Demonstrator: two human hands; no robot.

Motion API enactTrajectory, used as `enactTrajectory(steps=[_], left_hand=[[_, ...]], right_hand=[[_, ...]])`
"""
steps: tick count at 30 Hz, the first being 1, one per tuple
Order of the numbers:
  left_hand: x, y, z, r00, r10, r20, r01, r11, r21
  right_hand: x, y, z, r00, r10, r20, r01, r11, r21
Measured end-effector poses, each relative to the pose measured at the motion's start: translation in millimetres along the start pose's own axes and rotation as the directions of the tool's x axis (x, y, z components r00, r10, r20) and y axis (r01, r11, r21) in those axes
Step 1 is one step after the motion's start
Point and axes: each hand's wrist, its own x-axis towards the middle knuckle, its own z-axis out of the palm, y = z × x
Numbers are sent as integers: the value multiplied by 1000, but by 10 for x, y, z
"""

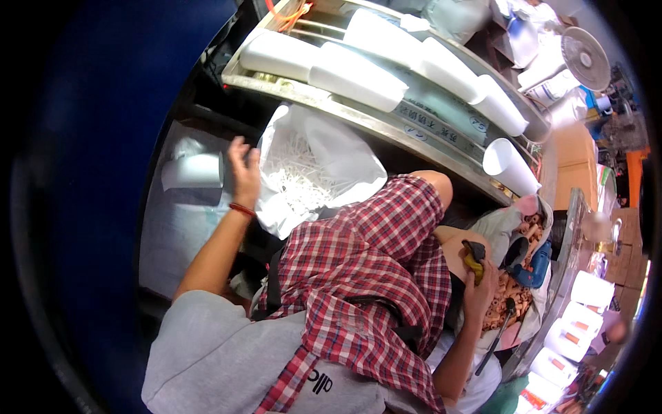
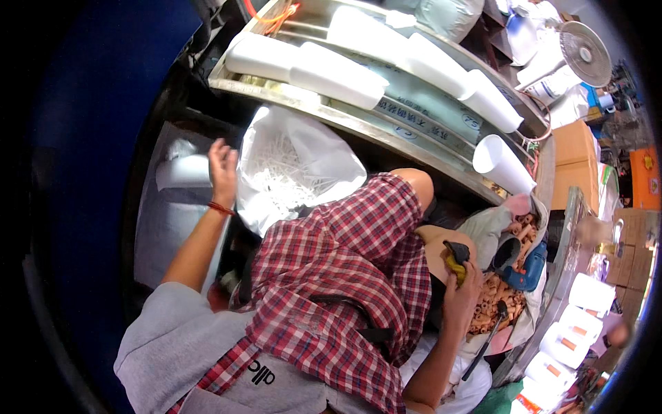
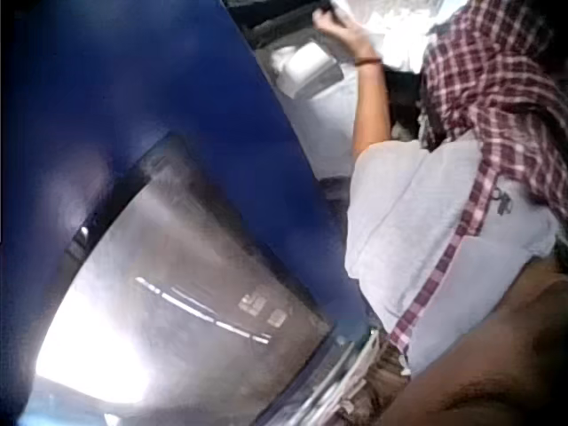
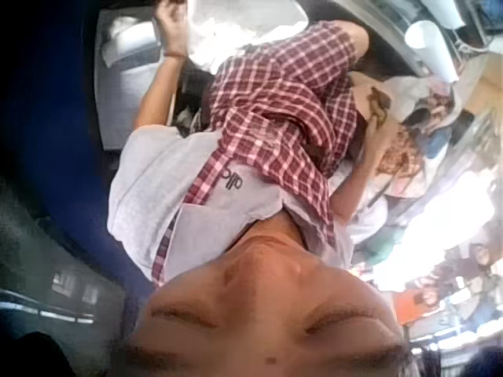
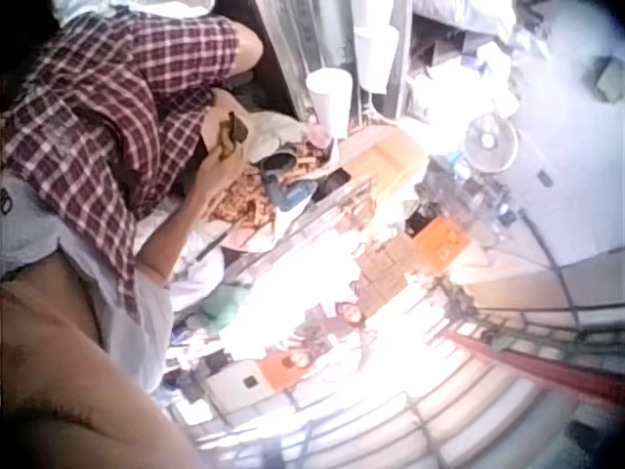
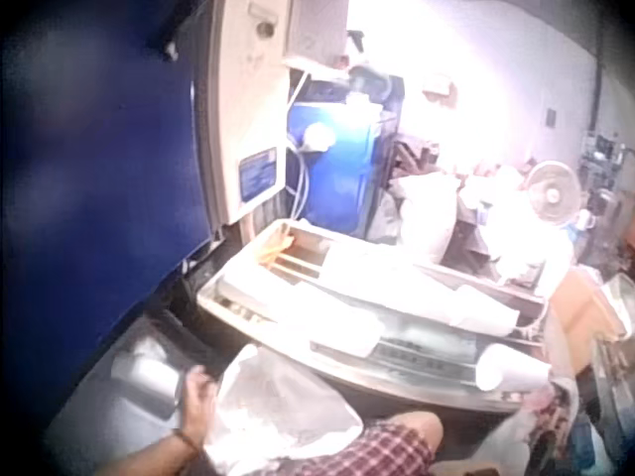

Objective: The person assembles plastic components by hand and using a power drill. They clean a white cylindrical part with a yellow cloth, insert a wooden handle, and use a power drill to secure hardware before placing finished items into a container.

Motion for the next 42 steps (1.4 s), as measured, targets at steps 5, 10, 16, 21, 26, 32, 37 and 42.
enactTrajectory(steps=[5, 10, 16, 21, 26, 32, 37, 42], left_hand=[[397, -1123, -1066, 988, 38, -151, 85, 676, 732], [439, -1308, -669, 684, -628, 370, -359, 151, 921], [809, -1348, -641, 371, -863, 343, -736, -48, 675], [1185, -2258, -1429, 583, -708, 399, -773, -331, 541], [1491, -2506, -1867, 774, -598, 207, -600, -590, 540], [1298, -257, -1163, 951, -307, -39, -51, -279, 959], [894, -922, -2030, 732, -351, -584, 678, 292, 674], [521, -887, -1908, 403, -647, -648, 745, 643, -178]], right_hand=[[108, 124, -42, 986, 114, 123, -137, 970, 199], [83, 181, -160, 978, 151, 144, -175, 969, 173], [26, 173, -136, 961, 233, 149, -253, 959, 130], [191, 116, -289, 972, 215, 98, -229, 959, 169], [199, 90, -322, 968, 243, 70, -252, 946, 206], [163, -42, -409, 949, 313, -32, -285, 898, 334], [363, -318, -244, 984, 171, -44, -131, 870, 475], [411, -651, -94, 999, -5, -35, 25, 801, 598]])
